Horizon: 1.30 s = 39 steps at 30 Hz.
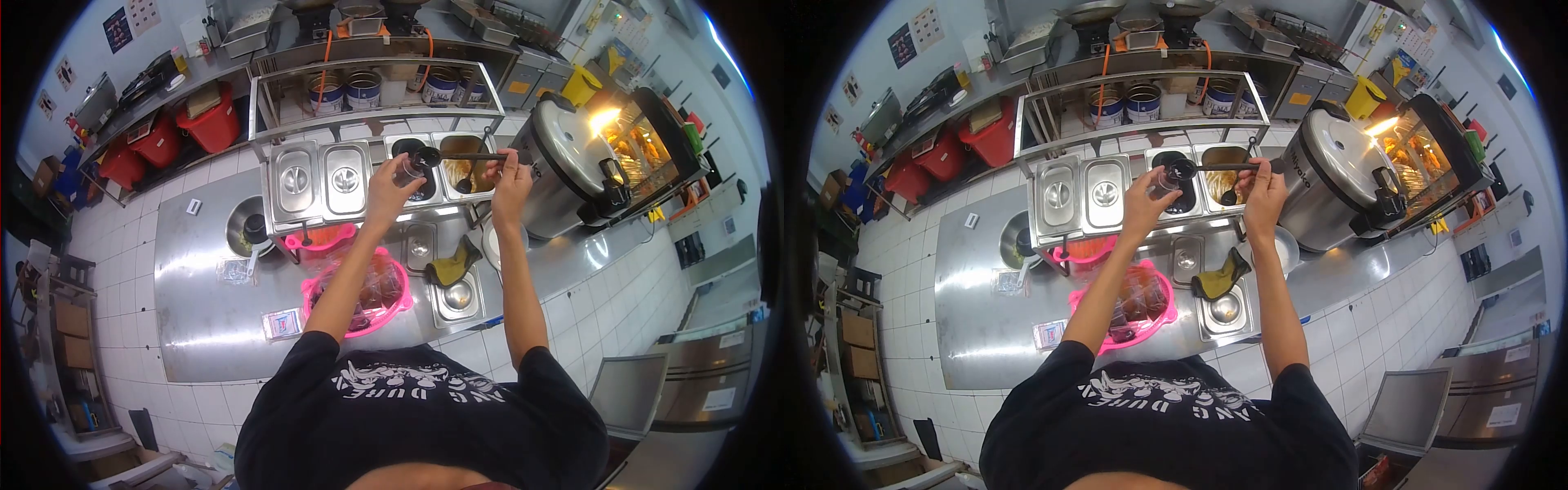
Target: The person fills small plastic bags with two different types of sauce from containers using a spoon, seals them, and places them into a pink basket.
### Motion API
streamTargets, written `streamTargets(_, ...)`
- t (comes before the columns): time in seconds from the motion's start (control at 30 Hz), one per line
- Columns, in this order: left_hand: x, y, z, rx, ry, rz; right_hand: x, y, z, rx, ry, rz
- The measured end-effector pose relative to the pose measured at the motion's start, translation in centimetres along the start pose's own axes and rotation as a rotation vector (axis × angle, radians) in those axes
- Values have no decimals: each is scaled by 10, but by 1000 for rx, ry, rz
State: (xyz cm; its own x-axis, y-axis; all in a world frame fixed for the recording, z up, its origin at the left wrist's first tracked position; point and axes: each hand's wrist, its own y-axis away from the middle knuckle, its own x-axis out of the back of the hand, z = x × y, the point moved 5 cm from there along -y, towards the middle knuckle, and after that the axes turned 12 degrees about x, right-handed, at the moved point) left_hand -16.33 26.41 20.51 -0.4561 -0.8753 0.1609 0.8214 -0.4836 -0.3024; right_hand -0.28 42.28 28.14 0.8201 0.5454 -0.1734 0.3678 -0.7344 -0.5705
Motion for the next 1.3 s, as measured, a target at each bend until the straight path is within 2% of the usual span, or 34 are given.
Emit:
streamTargets(0.17,-3,-1,-8,10,4,-1,-18,2,-25,289,206,-187)
streamTargets(0.3,-2,0,-7,76,-45,-22,-30,7,-36,360,304,-335)
streamTargets(0.37,-4,-1,-11,57,-29,-13,-37,10,-44,488,349,-406)
streamTargets(0.5,-1,0,-7,68,22,-11,-26,6,-23,326,268,-263)
streamTargets(0.57,-1,0,-12,23,-5,23,-11,4,-7,163,146,7)
streamTargets(0.6,-1,0,-13,-21,-33,53,-8,5,1,164,145,6)
streamTargets(0.67,0,3,-13,-28,-56,74,7,14,34,-27,88,139)
streamTargets(0.73,1,3,-11,-37,-80,90,9,22,60,-53,107,103)
streamTargets(0.8,1,6,-9,-53,-67,128,-8,33,80,-240,186,-96)
streamTargets(0.87,0,8,-7,-60,-100,132,-25,32,77,-217,57,-130)
streamTargets(0.93,3,9,-3,-65,-134,146,-33,23,50,130,193,-36)
streamTargets(1.0,3,12,3,-54,-73,127,-46,24,32,139,206,-35)
streamTargets(1.07,0,8,-4,-93,-100,120,-76,31,23,517,480,-570)
streamTargets(1.1,-2,9,-8,-129,-126,121,-74,31,28,507,483,-564)
streamTargets(1.17,0,10,-3,-85,-92,80,-81,35,46,284,435,-761)
streamTargets(1.2,2,11,-2,-40,-51,50,-79,37,49,279,430,-767)
streamTargets(1.27,11,14,7,-23,-36,25,-75,34,32,89,297,-698)
streamTargets(1.3,12,14,3,94,205,-87,-71,36,28,83,259,-699)
